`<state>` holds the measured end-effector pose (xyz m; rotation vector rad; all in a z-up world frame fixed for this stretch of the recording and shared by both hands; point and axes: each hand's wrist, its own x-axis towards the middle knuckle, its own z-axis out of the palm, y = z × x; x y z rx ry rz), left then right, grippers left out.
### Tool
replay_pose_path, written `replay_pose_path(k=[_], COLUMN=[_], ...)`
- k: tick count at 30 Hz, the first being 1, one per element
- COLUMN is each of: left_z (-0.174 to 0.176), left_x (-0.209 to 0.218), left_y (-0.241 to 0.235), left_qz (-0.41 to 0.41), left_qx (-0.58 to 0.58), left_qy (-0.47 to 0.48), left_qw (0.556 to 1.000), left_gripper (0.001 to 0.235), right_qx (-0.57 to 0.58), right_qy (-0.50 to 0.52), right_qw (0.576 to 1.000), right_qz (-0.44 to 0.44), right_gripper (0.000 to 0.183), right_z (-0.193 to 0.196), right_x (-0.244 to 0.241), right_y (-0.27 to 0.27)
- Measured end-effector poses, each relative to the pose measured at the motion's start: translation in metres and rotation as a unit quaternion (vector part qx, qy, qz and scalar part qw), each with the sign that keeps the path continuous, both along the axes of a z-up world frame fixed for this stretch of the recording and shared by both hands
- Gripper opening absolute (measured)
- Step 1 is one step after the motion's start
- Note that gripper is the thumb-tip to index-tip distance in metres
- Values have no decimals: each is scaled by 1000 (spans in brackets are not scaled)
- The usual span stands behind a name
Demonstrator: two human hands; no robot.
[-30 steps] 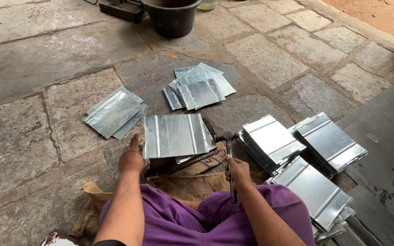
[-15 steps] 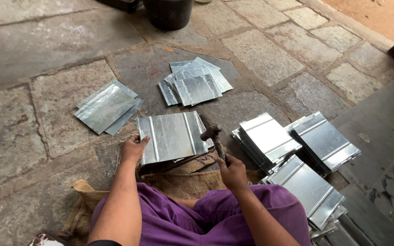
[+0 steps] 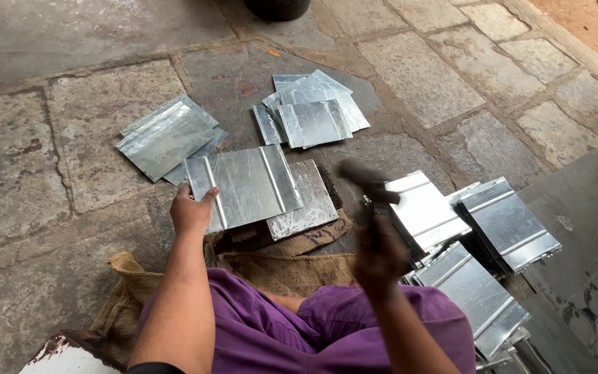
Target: The person sits on the floor and uses a hammer to repeatedly strike the edges of rectangular metal sheets. They hold the sheets with one hand and strike them with the other, occasionally flipping the sheets over to work on different sides. Finished sheets are stacked nearby.
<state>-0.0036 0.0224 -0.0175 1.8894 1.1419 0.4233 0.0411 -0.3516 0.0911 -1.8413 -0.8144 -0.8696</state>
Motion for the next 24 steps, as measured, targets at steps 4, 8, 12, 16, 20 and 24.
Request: replay_pose_path(k=[4,8,12,16,20,24], left_z=[16,17,15,15,15,-3], left_x=[-5,-5,-4,-3,-2,-4], left_y=[-7,-4,-2,-4,0,4], left_qz=[2,3,18,24,9,-2], left_qx=[35,51,44,40,42,-41], left_qy=[9,8,11,19,29,44], left_qw=[999,999,999,999,999,998], left_gripper=[75,86,90,88,84,70], right_qx=[-86,-58,-16,-141,-128,17], right_qy=[325,256,191,326,390,158], right_qw=[939,963,978,934,912,983], right_qz=[65,56,80,44,14,92], right_gripper=[22,14,23,25,32,23], right_z=[-28,-30,-28,-33,-22,-13], right_x=[6,10,5,3,11,11], right_y=[24,9,5,20,18,1])
